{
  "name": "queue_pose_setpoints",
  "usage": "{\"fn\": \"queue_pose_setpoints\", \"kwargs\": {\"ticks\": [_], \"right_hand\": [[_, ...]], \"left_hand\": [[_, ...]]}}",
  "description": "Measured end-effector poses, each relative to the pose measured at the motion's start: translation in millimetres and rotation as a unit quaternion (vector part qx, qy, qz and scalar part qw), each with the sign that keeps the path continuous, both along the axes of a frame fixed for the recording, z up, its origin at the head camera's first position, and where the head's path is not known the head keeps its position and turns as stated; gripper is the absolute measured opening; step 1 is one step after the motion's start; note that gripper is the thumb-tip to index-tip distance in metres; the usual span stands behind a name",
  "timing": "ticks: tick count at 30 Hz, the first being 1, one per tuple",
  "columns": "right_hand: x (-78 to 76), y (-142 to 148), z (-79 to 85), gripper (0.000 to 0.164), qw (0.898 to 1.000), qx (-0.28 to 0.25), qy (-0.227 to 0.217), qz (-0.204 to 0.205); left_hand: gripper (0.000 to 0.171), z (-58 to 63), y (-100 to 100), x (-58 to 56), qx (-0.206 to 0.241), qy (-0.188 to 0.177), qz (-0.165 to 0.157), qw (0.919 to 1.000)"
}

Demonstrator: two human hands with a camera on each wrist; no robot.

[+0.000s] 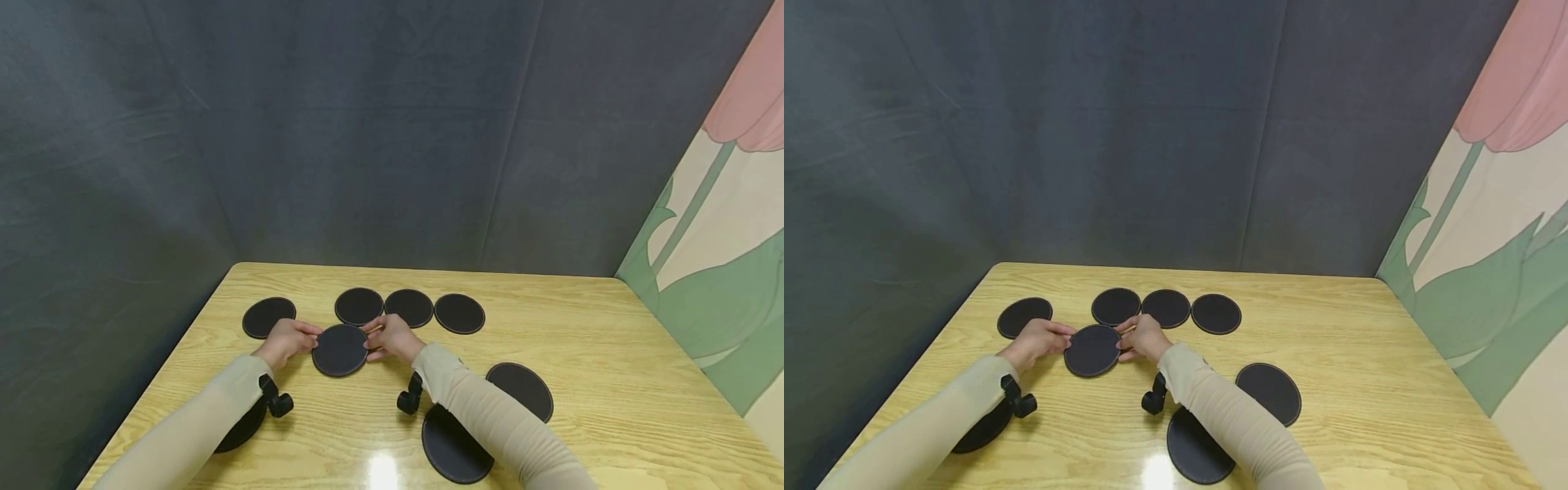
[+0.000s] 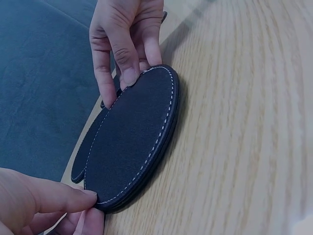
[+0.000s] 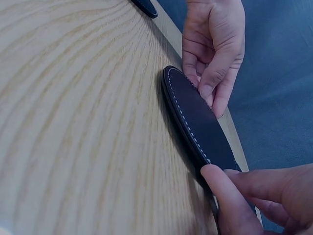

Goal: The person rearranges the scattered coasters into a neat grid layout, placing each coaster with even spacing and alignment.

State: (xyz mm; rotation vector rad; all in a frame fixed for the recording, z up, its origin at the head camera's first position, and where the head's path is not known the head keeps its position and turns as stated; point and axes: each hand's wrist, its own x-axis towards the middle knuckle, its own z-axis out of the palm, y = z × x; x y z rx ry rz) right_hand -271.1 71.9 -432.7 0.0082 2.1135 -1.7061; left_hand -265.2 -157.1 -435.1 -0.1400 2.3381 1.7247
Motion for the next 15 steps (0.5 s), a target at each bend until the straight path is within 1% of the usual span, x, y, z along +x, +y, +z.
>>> {"fn": "queue_pose_setpoints", "kwargs": {"ticks": [7,15], "right_hand": [[-0.1,-0.5,0.6,0.034,1.0,0.014,0.006,-0.001],[0.5,0.3,1.2,0.033,1.0,0.013,0.01,0.001]], "left_hand": [[0.036,0.4,2.0,-1.1,-0.023,0.0,0.007,0.9997],[0.032,0.0,4.0,-1.8,-0.05,0.011,0.01,0.9986]]}}
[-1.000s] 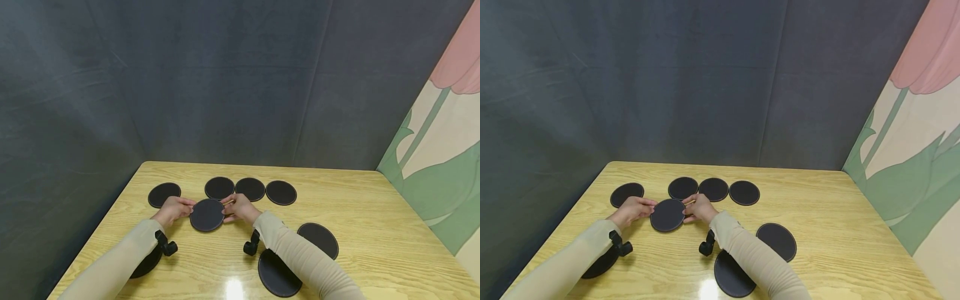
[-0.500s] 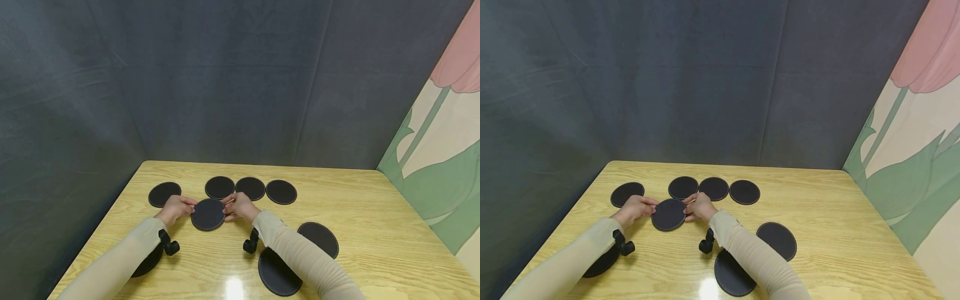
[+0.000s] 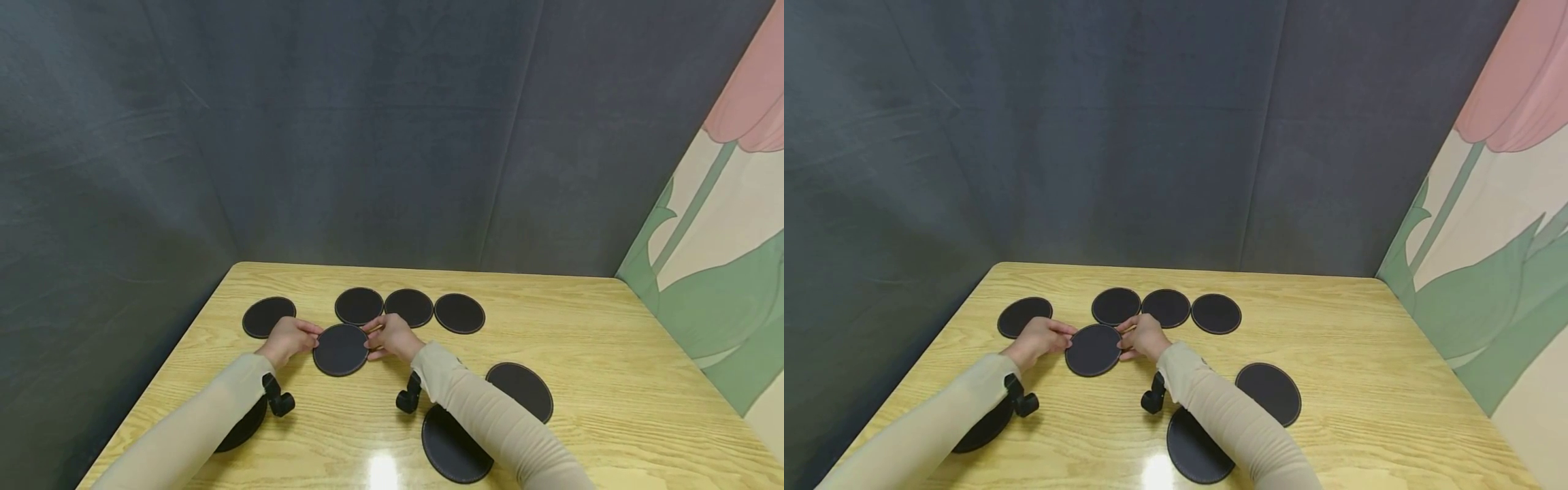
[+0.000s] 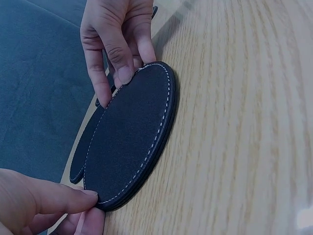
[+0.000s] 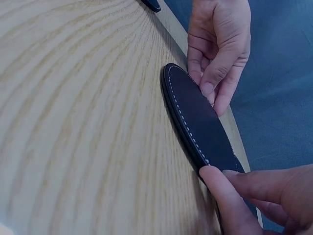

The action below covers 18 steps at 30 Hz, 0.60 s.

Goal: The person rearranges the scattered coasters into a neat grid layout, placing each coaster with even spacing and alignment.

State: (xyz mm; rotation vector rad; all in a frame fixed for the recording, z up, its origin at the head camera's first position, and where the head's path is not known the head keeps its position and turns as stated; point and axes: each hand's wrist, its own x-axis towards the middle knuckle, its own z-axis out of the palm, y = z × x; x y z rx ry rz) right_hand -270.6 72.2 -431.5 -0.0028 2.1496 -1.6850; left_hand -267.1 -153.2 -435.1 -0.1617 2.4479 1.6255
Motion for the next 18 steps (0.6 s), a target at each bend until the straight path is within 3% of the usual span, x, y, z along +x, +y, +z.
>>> {"fn": "queue_pose_setpoints", "kwargs": {"ticks": [18], "right_hand": [[-1.9,-0.8,-8.1,0.029,1.0,0.015,0.02,0.0]], "left_hand": [[0.029,2.7,2.4,2.5,-0.009,-0.004,0.004,0.9999]]}}
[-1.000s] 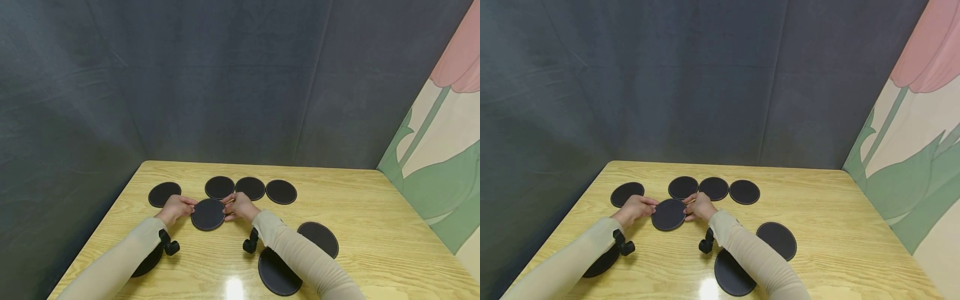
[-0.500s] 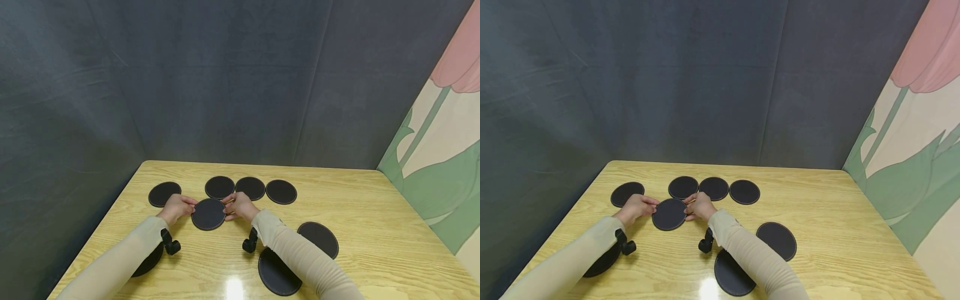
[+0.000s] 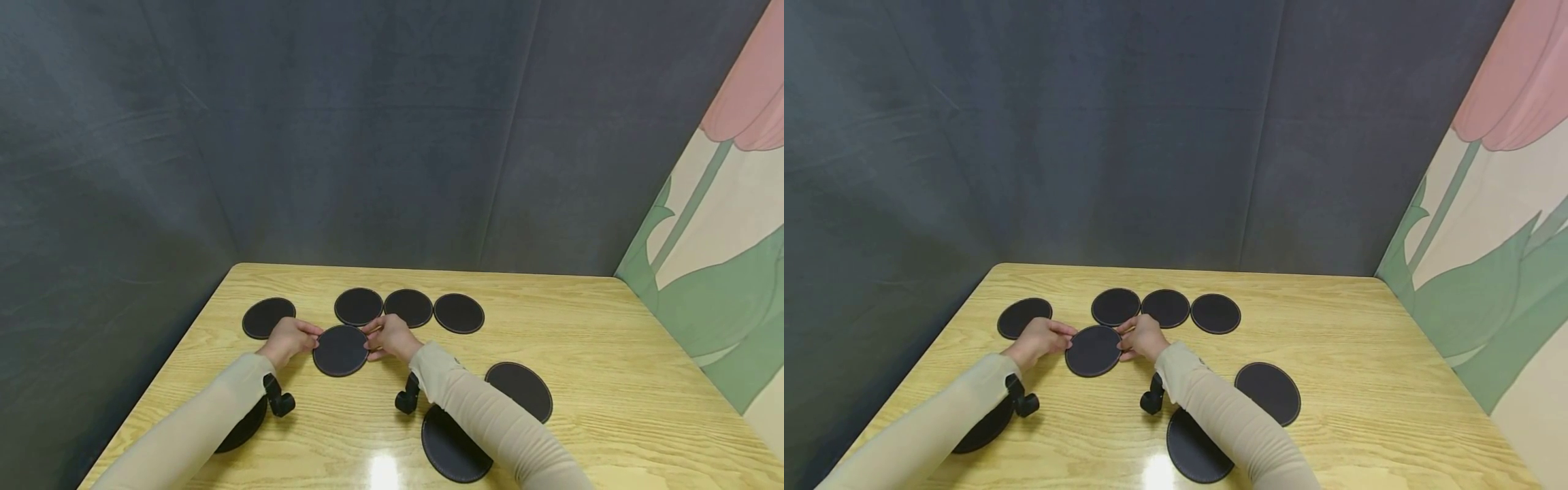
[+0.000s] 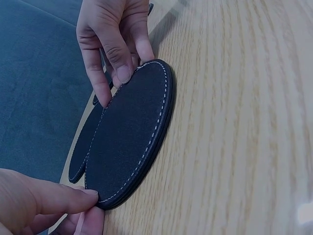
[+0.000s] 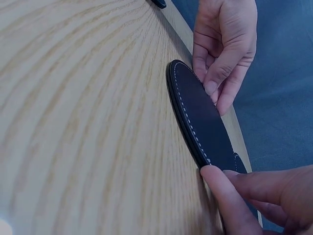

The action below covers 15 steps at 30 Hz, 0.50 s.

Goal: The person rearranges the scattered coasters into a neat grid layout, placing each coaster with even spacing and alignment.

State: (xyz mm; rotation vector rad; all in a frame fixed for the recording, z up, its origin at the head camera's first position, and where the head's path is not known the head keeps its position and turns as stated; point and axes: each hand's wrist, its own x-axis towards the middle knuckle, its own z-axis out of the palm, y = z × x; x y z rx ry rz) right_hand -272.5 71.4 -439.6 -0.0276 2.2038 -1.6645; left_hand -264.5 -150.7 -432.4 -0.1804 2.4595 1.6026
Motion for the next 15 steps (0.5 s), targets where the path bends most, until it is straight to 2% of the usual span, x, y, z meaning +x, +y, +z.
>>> {"fn": "queue_pose_setpoints", "kwargs": {"ticks": [7,15], "right_hand": [[-0.7,0.1,-0.8,0.03,1.0,-0.001,0.002,0.001],[-0.3,0.5,1.0,0.03,1.0,0.001,0.0,0.003]], "left_hand": [[0.031,0.9,-0.5,-0.8,-0.002,-0.002,-0.002,1.0],[0.03,0.7,-1.6,-1.1,-0.025,-0.004,-0.012,0.9996]]}}
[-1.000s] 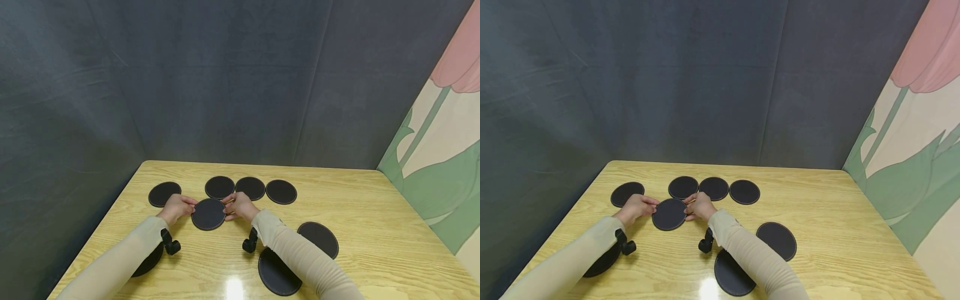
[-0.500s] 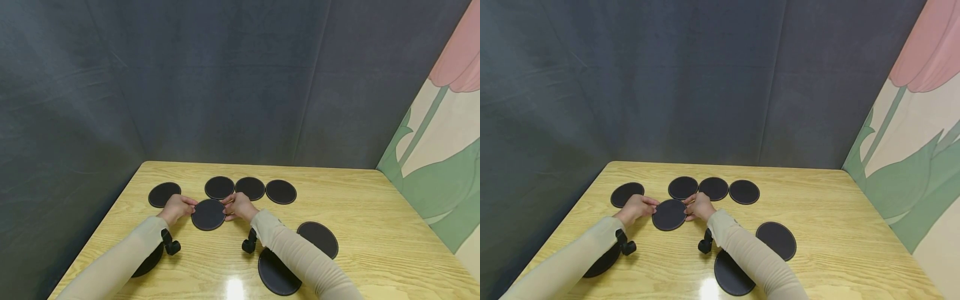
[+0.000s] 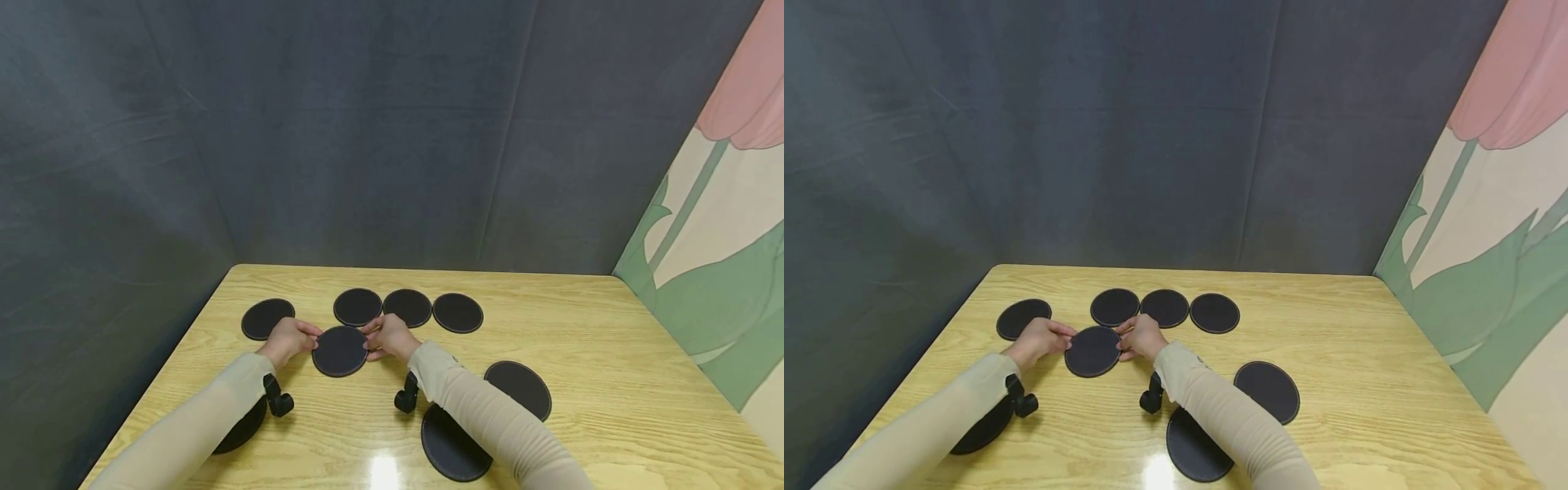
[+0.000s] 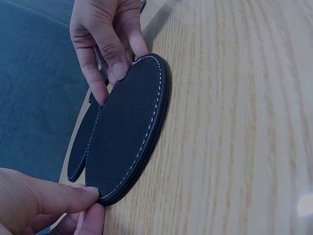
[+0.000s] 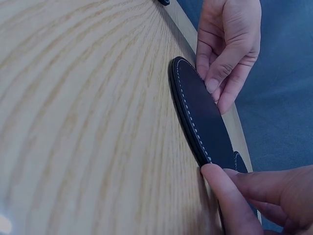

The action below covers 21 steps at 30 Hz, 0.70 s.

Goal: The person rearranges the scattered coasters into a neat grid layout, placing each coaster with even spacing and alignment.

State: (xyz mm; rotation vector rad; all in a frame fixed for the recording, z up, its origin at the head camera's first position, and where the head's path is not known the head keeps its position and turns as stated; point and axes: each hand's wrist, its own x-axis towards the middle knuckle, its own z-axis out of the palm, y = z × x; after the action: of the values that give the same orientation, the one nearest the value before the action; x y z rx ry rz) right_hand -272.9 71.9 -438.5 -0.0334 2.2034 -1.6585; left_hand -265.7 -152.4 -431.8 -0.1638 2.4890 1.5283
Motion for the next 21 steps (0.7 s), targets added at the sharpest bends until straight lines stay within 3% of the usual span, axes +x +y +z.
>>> {"fn": "queue_pose_setpoints", "kwargs": {"ticks": [21], "right_hand": [[-0.7,-1.4,-1.6,0.028,1.0,0.019,0.015,-0.003]], "left_hand": [[0.031,0.7,-1.5,-0.8,-0.005,-0.001,-0.014,0.9999]]}}
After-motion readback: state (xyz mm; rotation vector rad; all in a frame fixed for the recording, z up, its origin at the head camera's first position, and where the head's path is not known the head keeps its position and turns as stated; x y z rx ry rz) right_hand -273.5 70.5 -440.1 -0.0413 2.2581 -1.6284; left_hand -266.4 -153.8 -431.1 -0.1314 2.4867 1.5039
